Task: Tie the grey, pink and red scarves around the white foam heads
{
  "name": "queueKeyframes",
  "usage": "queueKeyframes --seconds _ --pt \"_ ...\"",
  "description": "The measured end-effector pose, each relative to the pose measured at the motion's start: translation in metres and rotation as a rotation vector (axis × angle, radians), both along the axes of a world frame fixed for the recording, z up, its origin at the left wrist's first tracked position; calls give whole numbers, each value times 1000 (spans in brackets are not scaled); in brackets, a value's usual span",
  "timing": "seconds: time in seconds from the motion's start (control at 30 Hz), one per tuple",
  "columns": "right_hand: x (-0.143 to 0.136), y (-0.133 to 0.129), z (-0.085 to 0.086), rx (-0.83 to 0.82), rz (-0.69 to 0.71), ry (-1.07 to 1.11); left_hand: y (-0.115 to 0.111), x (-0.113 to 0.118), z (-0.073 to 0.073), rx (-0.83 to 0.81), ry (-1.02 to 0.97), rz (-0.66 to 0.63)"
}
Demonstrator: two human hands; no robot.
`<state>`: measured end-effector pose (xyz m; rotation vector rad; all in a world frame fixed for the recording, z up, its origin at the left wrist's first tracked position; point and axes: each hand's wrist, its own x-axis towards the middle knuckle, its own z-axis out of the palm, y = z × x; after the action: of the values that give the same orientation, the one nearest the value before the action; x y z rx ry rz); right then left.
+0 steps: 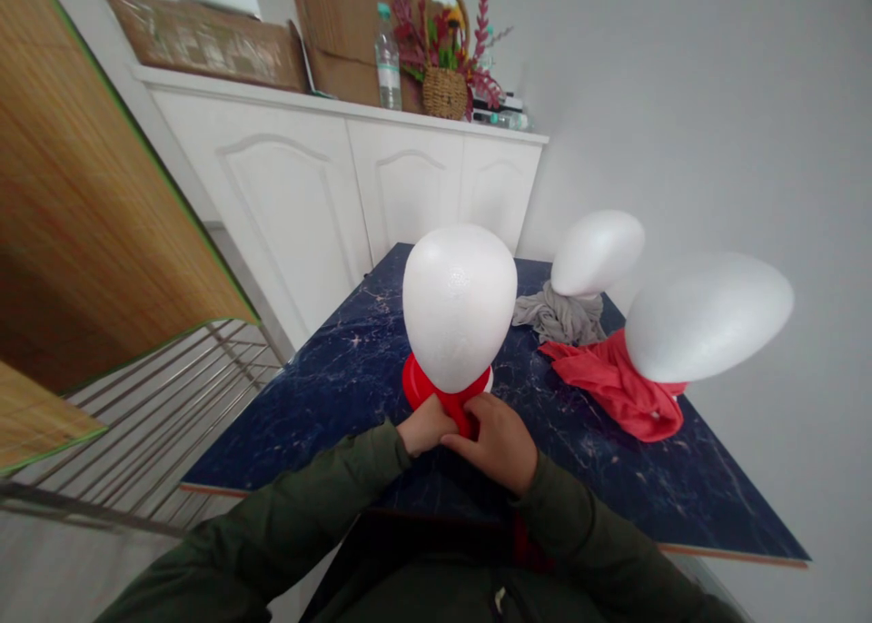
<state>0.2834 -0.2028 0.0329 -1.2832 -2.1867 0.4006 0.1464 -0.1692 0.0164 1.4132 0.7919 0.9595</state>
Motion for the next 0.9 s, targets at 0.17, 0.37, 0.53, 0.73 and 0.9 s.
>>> queueKeyframes --seconds 0.17,0.37,0.53,0.73,0.9 --pt "11 6 8 -35 5 32 2 -6 -3 -233 -218 -67" --pt "51 26 8 -616 -35 857 16 -38 2 -568 -543 -61" --pt "89 51 -9 -786 -169 989 37 -95 7 -525 -372 -107" --pt "93 82 -42 -215 -212 266 51 -123 -7 -298 30 43" --pt "62 79 -49 -1 -157 66 47 -97 -12 -73 54 92"
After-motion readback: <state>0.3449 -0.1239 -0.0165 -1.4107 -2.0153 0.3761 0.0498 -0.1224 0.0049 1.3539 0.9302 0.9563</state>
